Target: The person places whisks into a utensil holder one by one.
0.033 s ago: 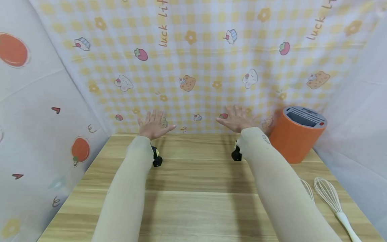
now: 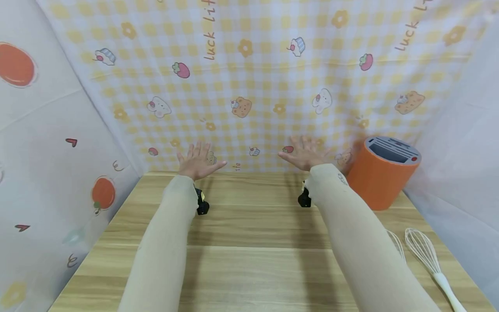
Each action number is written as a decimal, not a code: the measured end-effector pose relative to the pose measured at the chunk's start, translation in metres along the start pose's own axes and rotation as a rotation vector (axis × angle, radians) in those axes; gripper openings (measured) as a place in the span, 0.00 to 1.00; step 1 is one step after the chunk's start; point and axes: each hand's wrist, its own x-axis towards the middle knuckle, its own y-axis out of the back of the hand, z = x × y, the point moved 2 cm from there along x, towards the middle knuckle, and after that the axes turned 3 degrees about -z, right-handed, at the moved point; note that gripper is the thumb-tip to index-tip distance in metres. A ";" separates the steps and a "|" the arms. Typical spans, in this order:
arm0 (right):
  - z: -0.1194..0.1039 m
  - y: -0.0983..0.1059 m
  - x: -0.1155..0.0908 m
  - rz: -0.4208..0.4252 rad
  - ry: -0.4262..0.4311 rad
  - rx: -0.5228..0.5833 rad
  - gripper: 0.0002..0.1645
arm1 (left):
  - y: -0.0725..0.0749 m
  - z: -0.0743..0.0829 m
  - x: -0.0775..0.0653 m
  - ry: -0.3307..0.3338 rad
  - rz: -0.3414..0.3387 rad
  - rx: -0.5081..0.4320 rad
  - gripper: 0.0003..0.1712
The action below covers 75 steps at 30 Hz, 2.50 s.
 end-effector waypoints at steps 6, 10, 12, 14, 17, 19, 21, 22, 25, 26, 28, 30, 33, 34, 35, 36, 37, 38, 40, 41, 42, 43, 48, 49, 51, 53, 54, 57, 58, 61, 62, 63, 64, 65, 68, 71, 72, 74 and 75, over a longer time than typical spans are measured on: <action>-0.002 0.001 0.001 0.001 0.005 -0.005 0.53 | 0.002 0.004 -0.001 -0.012 0.000 -0.020 0.57; 0.000 0.003 0.002 -0.001 0.012 0.018 0.52 | 0.005 0.008 -0.001 -0.036 0.008 -0.051 0.55; 0.001 0.006 0.001 -0.001 0.027 0.029 0.52 | 0.007 0.012 -0.001 -0.057 0.013 -0.058 0.56; 0.002 0.010 0.000 0.014 0.081 0.031 0.51 | 0.011 0.017 -0.001 -0.090 0.022 -0.075 0.55; 0.007 0.019 -0.003 0.041 0.158 0.087 0.47 | 0.016 0.032 0.004 -0.177 0.068 -0.113 0.48; 0.011 0.027 -0.005 0.063 0.196 0.149 0.42 | 0.020 0.044 0.007 -0.235 0.101 -0.183 0.38; 0.017 0.036 -0.009 0.090 0.211 0.216 0.36 | 0.023 0.057 0.009 -0.285 0.132 -0.257 0.26; 0.019 0.040 -0.011 0.106 0.219 0.246 0.33 | 0.025 0.063 0.010 -0.303 0.138 -0.308 0.22; 0.028 0.052 -0.017 0.175 0.253 0.256 0.26 | 0.030 0.083 0.010 -0.357 0.152 -0.394 0.14; 0.031 0.056 -0.019 0.199 0.261 0.258 0.25 | 0.031 0.090 0.010 -0.376 0.154 -0.406 0.13; 0.038 0.064 -0.023 0.228 0.276 0.265 0.24 | 0.034 0.104 0.011 -0.412 0.150 -0.418 0.13; 0.045 0.072 -0.027 0.248 0.286 0.273 0.24 | 0.036 0.118 0.011 -0.446 0.144 -0.420 0.13; 0.059 0.083 -0.037 0.261 0.272 0.273 0.25 | 0.040 0.140 0.013 -0.491 0.126 -0.420 0.13; 0.063 0.086 -0.040 0.264 0.267 0.270 0.25 | 0.041 0.147 0.014 -0.506 0.122 -0.425 0.12; 0.067 0.088 -0.044 0.268 0.261 0.263 0.26 | 0.042 0.154 0.014 -0.519 0.117 -0.426 0.12; 0.071 0.091 -0.047 0.272 0.251 0.252 0.26 | 0.043 0.161 0.016 -0.531 0.113 -0.424 0.12; 0.075 0.093 -0.049 0.270 0.242 0.250 0.27 | 0.044 0.167 0.017 -0.541 0.108 -0.423 0.12; 0.079 0.096 -0.052 0.267 0.233 0.250 0.27 | 0.045 0.174 0.018 -0.556 0.109 -0.424 0.12; 0.088 0.099 -0.056 0.266 0.215 0.232 0.29 | 0.046 0.187 0.021 -0.580 0.107 -0.415 0.11; 0.093 0.101 -0.058 0.266 0.206 0.225 0.29 | 0.047 0.194 0.022 -0.590 0.102 -0.407 0.11; 0.098 0.103 -0.060 0.263 0.196 0.222 0.29 | 0.048 0.200 0.023 -0.600 0.098 -0.402 0.11; 0.103 0.105 -0.062 0.265 0.190 0.214 0.29 | 0.048 0.206 0.024 -0.611 0.096 -0.403 0.11; 0.132 0.111 -0.070 0.256 0.173 0.213 0.29 | 0.048 0.232 0.030 -0.634 0.033 -0.471 0.11; 0.138 0.112 -0.072 0.257 0.168 0.209 0.29 | 0.048 0.236 0.031 -0.638 0.027 -0.477 0.11; 0.148 0.113 -0.075 0.253 0.151 0.200 0.29 | 0.047 0.244 0.034 -0.636 0.018 -0.473 0.11; 0.158 0.114 -0.078 0.246 0.127 0.192 0.31 | 0.045 0.250 0.037 -0.640 0.032 -0.438 0.11; 0.163 0.114 -0.079 0.240 0.106 0.185 0.32 | 0.044 0.254 0.039 -0.639 0.033 -0.427 0.11; 0.176 0.116 -0.083 0.224 0.060 0.177 0.33 | 0.042 0.264 0.045 -0.637 0.029 -0.413 0.11; 0.178 0.116 -0.085 0.219 0.050 0.175 0.33 | 0.041 0.266 0.046 -0.641 0.026 -0.412 0.11; 0.184 0.117 -0.088 0.217 0.045 0.175 0.30 | 0.040 0.274 0.052 -0.658 0.024 -0.423 0.11; 0.185 0.118 -0.090 0.219 0.047 0.175 0.30 | 0.040 0.277 0.054 -0.653 0.016 -0.430 0.10; 0.187 0.118 -0.091 0.222 0.049 0.174 0.29 | 0.040 0.281 0.056 -0.657 0.021 -0.427 0.10; 0.189 0.118 -0.092 0.228 0.052 0.170 0.29 | 0.039 0.284 0.058 -0.660 0.023 -0.427 0.10; 0.191 0.118 -0.093 0.232 0.053 0.167 0.29 | 0.039 0.288 0.061 -0.659 0.021 -0.428 0.10; 0.198 0.118 -0.095 0.231 0.042 0.154 0.30 | 0.038 0.299 0.066 -0.644 0.006 -0.409 0.10; 0.204 0.118 -0.096 0.221 0.023 0.147 0.30 | 0.038 0.309 0.069 -0.649 -0.016 -0.380 0.11; 0.206 0.118 -0.097 0.219 0.016 0.145 0.31 | 0.038 0.312 0.069 -0.652 -0.023 -0.370 0.11; 0.211 0.118 -0.099 0.223 0.000 0.139 0.31 | 0.038 0.320 0.070 -0.661 -0.038 -0.357 0.11; 0.214 0.119 -0.101 0.224 -0.010 0.139 0.32 | 0.037 0.324 0.071 -0.666 -0.044 -0.354 0.11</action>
